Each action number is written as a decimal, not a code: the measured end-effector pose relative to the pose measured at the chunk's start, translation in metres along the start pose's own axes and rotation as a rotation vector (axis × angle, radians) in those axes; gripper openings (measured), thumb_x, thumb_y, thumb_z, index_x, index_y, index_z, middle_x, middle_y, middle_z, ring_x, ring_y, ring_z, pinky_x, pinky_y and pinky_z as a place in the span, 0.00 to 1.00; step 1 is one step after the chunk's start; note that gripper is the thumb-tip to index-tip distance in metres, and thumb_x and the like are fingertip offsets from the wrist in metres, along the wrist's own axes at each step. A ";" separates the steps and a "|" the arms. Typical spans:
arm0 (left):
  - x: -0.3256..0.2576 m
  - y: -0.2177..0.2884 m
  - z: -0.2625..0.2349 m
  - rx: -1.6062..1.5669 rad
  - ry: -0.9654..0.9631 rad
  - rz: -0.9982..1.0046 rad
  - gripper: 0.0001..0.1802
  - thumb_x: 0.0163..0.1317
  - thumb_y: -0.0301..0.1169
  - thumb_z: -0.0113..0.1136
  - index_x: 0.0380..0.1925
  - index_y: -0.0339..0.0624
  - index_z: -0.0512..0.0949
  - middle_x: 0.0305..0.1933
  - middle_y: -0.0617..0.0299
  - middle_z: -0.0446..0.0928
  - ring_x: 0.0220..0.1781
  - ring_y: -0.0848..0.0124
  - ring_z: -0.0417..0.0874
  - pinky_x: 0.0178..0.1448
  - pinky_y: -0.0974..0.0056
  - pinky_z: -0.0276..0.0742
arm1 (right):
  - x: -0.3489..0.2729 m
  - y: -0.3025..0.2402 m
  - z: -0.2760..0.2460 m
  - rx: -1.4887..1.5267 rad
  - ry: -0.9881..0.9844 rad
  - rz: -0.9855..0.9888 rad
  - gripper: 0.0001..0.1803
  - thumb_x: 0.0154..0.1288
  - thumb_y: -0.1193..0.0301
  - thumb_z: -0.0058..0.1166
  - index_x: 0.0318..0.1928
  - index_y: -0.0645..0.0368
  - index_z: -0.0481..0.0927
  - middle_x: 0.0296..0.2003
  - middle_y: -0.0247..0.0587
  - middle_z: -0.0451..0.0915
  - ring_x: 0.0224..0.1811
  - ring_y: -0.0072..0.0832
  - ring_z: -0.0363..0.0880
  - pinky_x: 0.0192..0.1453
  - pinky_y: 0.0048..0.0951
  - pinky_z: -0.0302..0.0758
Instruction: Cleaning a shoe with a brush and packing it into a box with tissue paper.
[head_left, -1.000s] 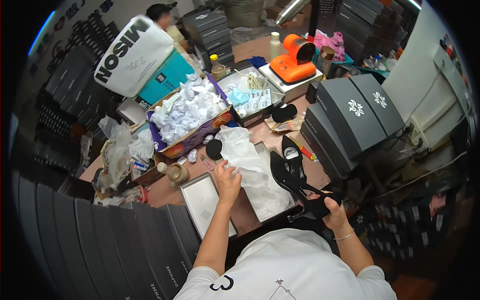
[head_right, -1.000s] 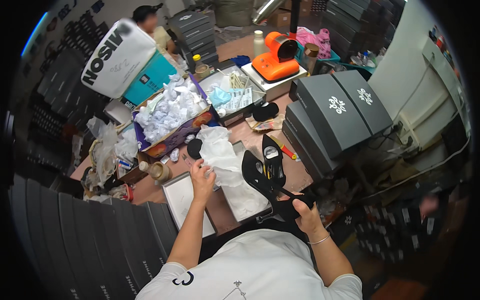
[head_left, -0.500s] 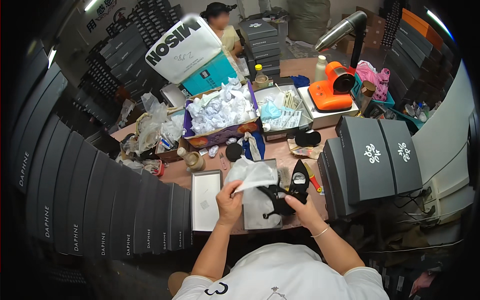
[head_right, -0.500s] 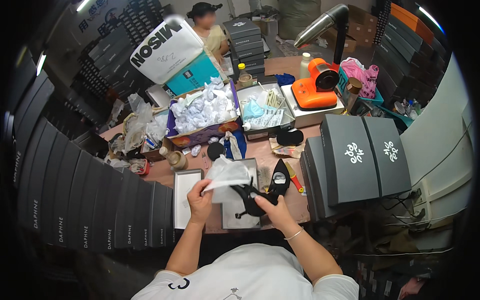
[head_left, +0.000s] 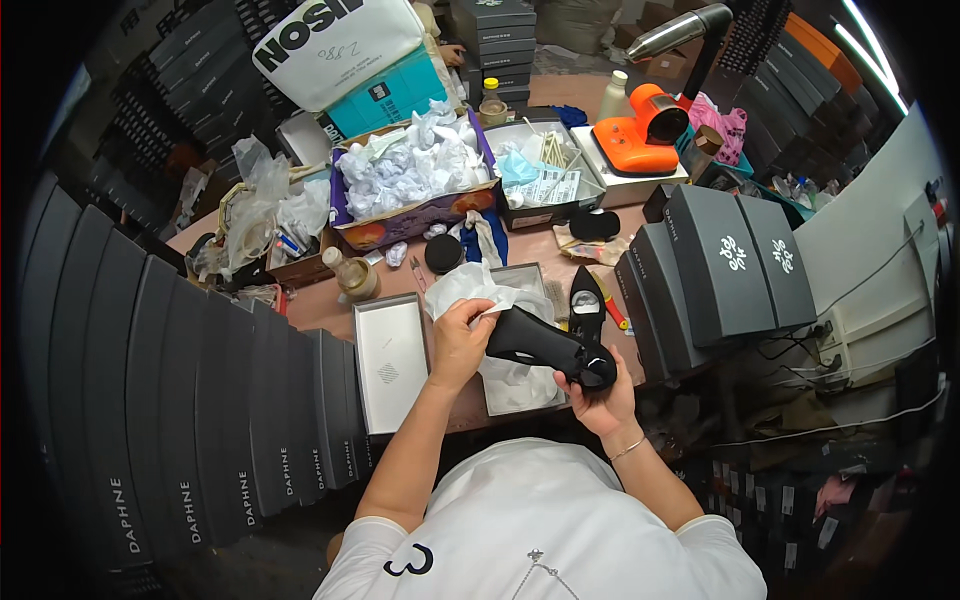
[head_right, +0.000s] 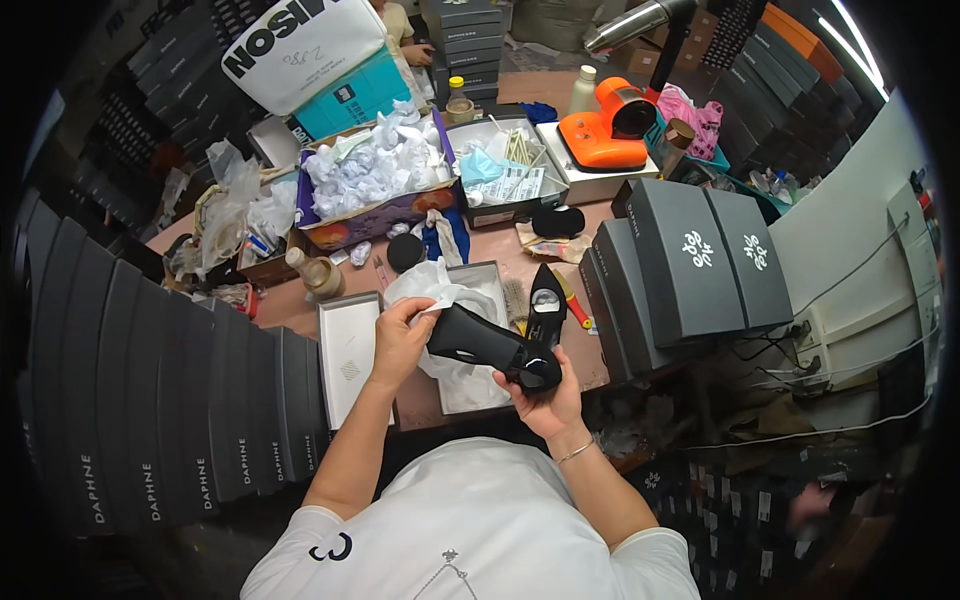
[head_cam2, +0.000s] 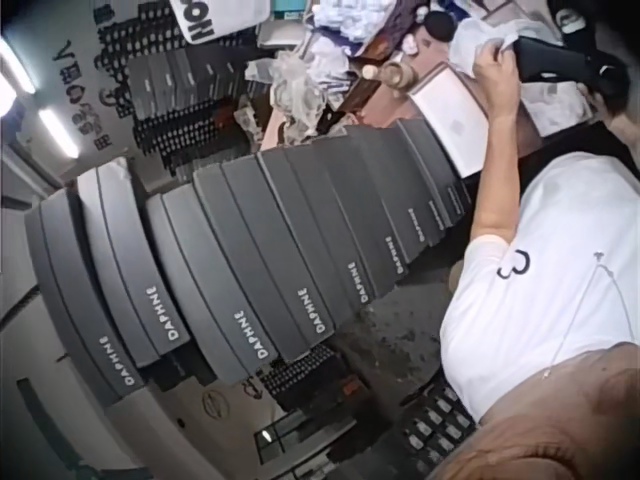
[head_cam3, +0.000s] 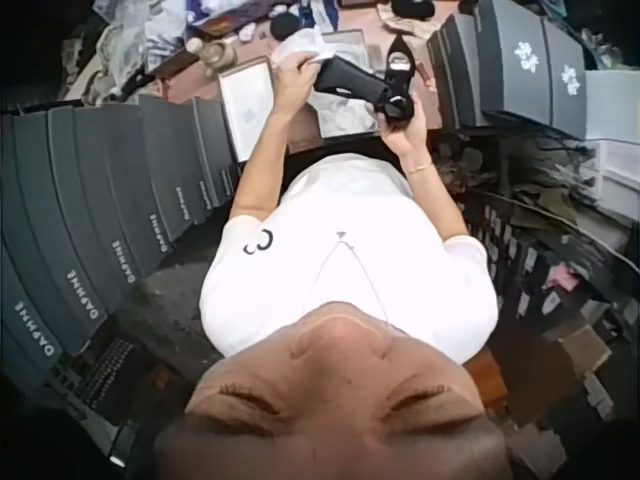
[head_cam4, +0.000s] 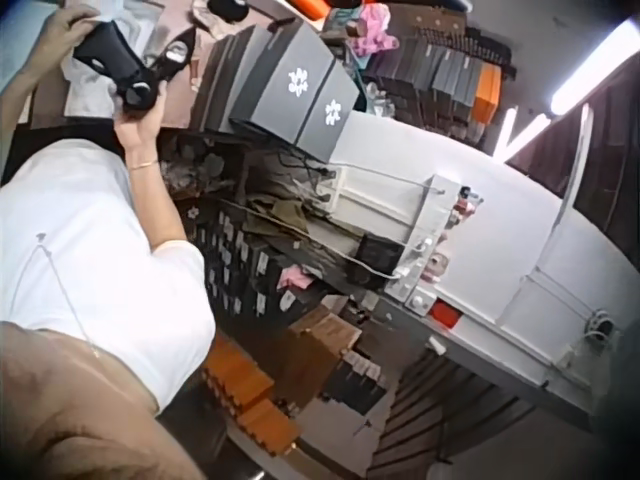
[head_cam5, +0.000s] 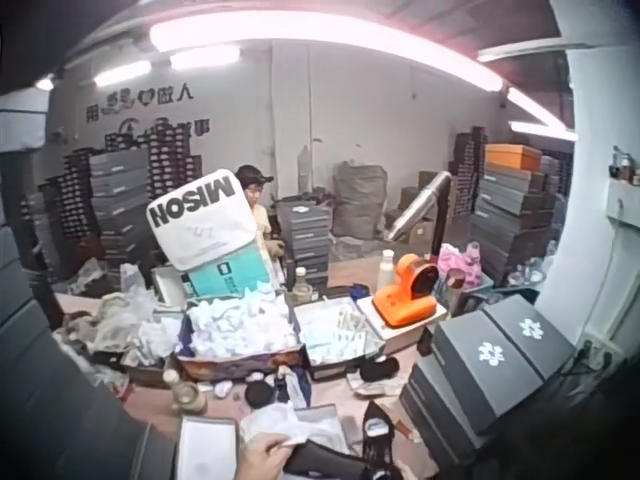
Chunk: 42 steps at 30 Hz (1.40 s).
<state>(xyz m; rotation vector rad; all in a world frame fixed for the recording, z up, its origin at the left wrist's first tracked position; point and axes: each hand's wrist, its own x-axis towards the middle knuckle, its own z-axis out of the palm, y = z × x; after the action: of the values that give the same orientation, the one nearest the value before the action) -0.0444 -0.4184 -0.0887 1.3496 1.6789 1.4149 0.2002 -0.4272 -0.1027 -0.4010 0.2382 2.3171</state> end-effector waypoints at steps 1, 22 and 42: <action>0.000 -0.001 -0.003 -0.006 -0.018 0.004 0.08 0.57 0.24 0.62 0.36 0.32 0.82 0.31 0.60 0.79 0.32 0.74 0.78 0.37 0.70 0.71 | -0.001 0.007 -0.001 0.010 0.012 -0.017 0.33 0.69 0.47 0.43 0.60 0.62 0.68 0.54 0.59 0.73 0.52 0.56 0.77 0.42 0.36 0.87; 0.023 -0.049 -0.095 0.824 -0.576 0.019 0.23 0.50 0.36 0.71 0.46 0.39 0.80 0.43 0.51 0.77 0.47 0.57 0.77 0.52 0.55 0.72 | 0.004 0.009 0.015 -0.722 0.027 0.025 0.25 0.67 0.61 0.49 0.55 0.69 0.72 0.47 0.53 0.80 0.48 0.41 0.82 0.41 0.37 0.84; 0.007 -0.159 -0.030 -1.090 -0.117 -1.067 0.29 0.62 0.57 0.55 0.45 0.42 0.73 0.31 0.57 0.76 0.30 0.66 0.78 0.45 0.56 0.78 | 0.195 -0.175 0.014 -2.455 0.435 -0.978 0.20 0.53 0.79 0.54 0.49 0.66 0.75 0.47 0.55 0.76 0.49 0.48 0.77 0.55 0.39 0.74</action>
<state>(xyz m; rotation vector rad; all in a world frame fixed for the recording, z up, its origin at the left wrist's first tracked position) -0.1266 -0.4138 -0.2279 -0.1072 0.9215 1.1598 0.1939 -0.1729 -0.1674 -1.4963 -2.1285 0.3581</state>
